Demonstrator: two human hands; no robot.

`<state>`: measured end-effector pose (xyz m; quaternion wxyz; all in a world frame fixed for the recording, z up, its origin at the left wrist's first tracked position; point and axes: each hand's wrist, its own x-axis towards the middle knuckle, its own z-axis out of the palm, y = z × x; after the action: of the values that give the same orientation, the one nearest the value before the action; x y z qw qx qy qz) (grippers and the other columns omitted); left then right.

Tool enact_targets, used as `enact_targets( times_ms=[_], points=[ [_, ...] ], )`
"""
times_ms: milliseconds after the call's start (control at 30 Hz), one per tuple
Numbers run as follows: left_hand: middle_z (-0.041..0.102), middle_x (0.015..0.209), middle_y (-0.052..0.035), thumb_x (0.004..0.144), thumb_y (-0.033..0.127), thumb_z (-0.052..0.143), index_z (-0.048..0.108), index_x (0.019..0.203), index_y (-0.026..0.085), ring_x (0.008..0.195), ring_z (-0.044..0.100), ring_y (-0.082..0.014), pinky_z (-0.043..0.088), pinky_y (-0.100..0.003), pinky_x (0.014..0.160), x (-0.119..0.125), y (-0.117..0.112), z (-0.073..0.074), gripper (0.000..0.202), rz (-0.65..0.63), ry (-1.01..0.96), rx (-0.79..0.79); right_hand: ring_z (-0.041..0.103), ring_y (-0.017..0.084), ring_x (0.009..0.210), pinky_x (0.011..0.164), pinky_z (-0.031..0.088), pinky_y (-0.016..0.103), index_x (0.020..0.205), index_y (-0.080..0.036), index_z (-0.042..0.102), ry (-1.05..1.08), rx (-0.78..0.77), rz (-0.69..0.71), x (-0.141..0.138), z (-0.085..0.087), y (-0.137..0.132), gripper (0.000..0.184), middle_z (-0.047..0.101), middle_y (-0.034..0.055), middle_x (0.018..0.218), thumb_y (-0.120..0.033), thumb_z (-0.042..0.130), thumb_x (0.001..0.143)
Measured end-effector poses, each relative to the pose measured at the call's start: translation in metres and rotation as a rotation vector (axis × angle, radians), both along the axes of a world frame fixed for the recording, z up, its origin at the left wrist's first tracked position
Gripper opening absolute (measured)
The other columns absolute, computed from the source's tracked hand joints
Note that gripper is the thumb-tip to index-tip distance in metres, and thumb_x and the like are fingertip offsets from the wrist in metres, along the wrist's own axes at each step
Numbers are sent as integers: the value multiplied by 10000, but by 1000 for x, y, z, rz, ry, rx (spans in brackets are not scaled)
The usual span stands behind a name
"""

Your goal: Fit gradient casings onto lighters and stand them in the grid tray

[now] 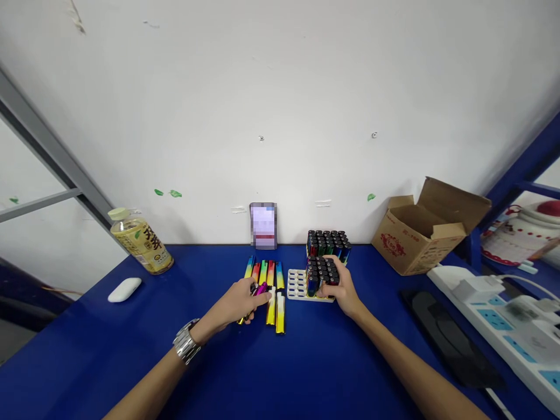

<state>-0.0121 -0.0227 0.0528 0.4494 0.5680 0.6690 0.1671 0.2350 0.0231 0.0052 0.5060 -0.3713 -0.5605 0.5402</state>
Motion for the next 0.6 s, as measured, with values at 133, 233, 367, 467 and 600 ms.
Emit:
enact_targets(
  times_ms=[133,233,367,467,600],
  points=[
    [568,550,20,737,541,521,437,740,209,484,591,-180,385,-248,441,-11,-4,-8,342,-25,229,146,539,150,445,438,422,241,963,-195,508,-29,-8,-11,1,0,0,508,605,-81,514,-112,609,472],
    [596,567,3,791,544,439,482,824,200,466,600,-201,388,-264,434,-14,-8,-13,348,0,301,157,539,151,445,444,419,240,983,-194,502,-31,-21,-10,1,0,0,532,599,-84,504,-114,621,472],
    [657,780,-81,825,457,424,536,981,155,651,658,-242,451,-307,578,-17,-10,-15,358,-46,502,290,516,132,450,443,396,223,958,-192,507,-32,-18,-21,1,2,0,515,598,-84,514,-117,637,465],
    [638,908,-131,844,372,402,563,979,134,803,648,-268,455,-336,668,-21,-11,-18,317,-92,679,413,493,122,452,441,383,217,961,-190,509,-38,-20,-20,1,3,-1,521,593,-86,511,-117,644,464],
    [621,867,-98,877,325,345,571,985,151,763,623,-242,439,-328,658,-25,-12,-22,305,-130,699,490,477,113,456,441,373,212,962,-192,505,-33,-18,-21,1,3,-1,527,584,-89,523,-111,651,462]
  ],
)
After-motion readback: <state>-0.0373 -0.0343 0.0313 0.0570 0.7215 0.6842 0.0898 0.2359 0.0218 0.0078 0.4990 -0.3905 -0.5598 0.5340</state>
